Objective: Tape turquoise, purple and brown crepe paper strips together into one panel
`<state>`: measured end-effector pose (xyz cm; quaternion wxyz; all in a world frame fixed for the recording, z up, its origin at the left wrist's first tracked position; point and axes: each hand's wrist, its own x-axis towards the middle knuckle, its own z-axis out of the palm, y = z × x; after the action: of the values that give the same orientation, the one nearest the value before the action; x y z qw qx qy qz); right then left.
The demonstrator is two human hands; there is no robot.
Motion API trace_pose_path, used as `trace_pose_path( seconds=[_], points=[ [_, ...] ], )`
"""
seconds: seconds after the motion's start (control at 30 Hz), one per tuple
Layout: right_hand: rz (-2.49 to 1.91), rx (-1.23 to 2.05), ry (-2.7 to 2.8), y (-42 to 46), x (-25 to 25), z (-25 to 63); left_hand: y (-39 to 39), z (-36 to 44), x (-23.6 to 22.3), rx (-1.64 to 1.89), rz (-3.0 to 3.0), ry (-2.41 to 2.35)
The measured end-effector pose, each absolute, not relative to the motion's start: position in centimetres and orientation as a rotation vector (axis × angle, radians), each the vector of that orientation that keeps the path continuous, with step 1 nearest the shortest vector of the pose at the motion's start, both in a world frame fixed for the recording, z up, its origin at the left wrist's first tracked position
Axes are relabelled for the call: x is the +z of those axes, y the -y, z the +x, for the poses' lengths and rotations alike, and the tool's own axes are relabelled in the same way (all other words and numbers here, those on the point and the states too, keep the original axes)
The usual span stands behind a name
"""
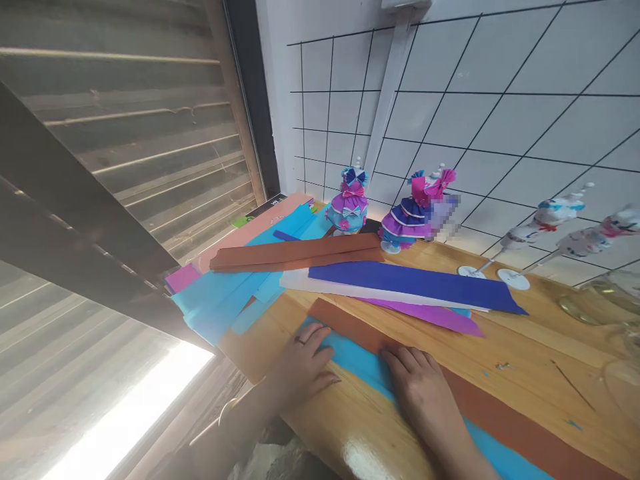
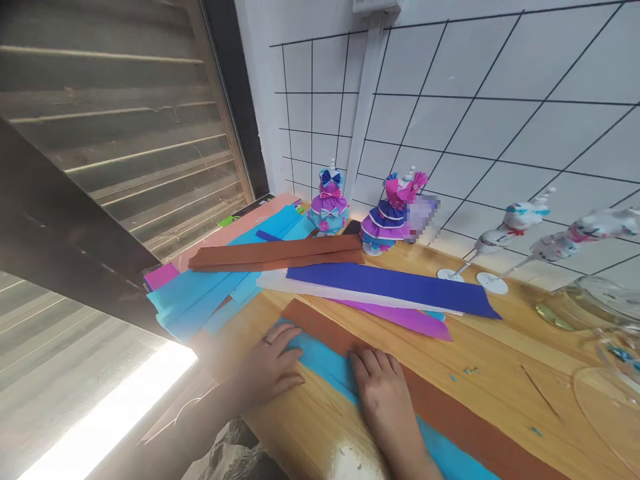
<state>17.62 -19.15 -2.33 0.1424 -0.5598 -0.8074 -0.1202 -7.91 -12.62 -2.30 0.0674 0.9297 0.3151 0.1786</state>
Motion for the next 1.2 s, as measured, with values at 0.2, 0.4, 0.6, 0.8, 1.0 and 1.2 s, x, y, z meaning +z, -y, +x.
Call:
trace_pose_path(
  seconds=[0.2,0.4,0.6,0.8,1.0,1.2],
  points=[
    [-1.637,-0.351,2.344,19.1,-1.9,17.4,12.3,-7.7,-1.8,0.503,2.848,-0.912],
    [-1.711,-0.335,2.331,19.3,-1.3,16.8,11.8,-7.6,-2.3,0.383,2.834,-0.911],
    [-1.903,-0.378,2.279,20.9,-0.5,18.3,11.3,-7.7,-2.9,0.43,2.902,-0.873],
    [-2.159,-0.406,2.136,25.9,-1.2,24.3,10.8,-7.7,-3.4,0.501,2.946,-0.85],
    [-2.374,-0.516,2.006,31.8,-2.8,30.5,10.5,-7.8,-3.9,0.433,2.965,-0.846],
    [-2.552,-0.578,1.907,36.1,-3.6,33.6,10.2,-7.8,-4.2,0.455,3.06,-0.802]
  ],
)
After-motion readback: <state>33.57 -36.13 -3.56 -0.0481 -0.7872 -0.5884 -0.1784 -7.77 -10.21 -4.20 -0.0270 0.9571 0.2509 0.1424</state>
